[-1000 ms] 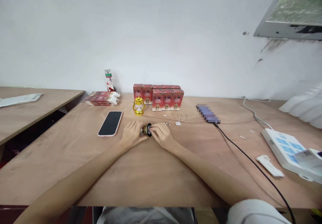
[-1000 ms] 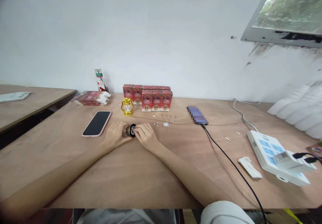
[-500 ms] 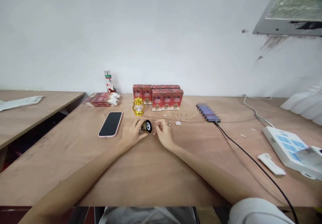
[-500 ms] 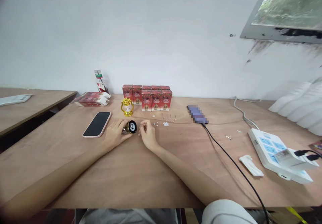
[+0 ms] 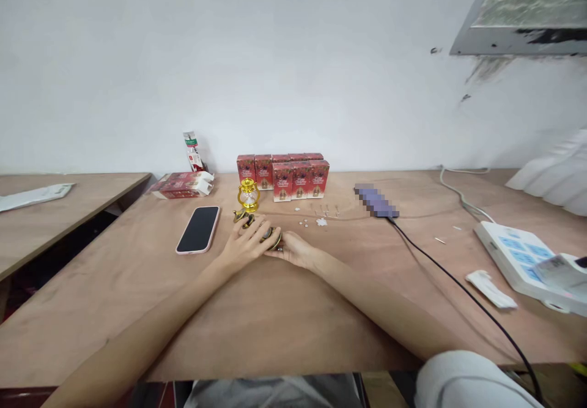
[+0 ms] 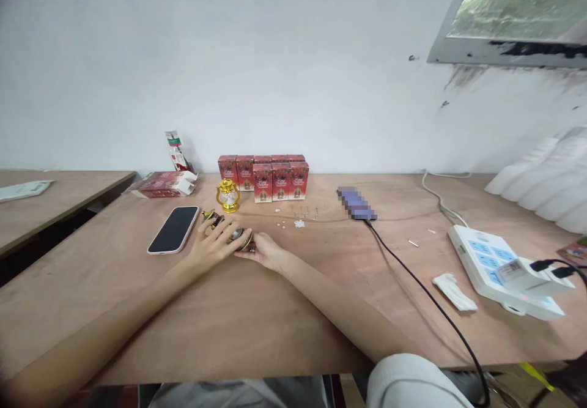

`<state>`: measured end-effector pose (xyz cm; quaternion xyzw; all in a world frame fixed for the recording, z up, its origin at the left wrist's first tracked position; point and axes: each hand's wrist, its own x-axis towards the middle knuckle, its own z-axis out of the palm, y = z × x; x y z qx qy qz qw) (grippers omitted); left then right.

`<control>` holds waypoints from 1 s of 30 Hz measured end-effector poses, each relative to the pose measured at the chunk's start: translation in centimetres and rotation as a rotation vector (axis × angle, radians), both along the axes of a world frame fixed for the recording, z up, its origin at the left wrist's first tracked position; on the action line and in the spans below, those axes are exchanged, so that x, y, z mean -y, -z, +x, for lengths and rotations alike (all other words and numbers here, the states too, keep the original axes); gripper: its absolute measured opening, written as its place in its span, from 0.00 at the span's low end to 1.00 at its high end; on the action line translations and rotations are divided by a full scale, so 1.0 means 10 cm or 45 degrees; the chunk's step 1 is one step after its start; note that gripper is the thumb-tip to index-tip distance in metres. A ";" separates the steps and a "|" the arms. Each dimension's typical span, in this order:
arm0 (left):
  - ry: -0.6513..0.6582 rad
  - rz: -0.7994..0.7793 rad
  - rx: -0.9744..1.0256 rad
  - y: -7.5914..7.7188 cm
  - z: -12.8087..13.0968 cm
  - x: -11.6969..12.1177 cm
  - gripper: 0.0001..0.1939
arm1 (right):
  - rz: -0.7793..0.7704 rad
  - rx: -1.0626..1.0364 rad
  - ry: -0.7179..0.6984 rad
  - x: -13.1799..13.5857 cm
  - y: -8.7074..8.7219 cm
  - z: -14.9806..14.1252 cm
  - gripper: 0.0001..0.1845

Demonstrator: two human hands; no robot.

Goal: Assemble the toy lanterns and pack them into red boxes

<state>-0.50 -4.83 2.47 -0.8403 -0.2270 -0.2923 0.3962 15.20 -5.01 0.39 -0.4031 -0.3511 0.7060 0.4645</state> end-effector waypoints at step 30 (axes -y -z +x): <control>-0.240 -0.640 -0.223 0.01 0.66 -1.00 0.29 | 0.481 0.410 1.107 -0.77 0.35 0.61 0.14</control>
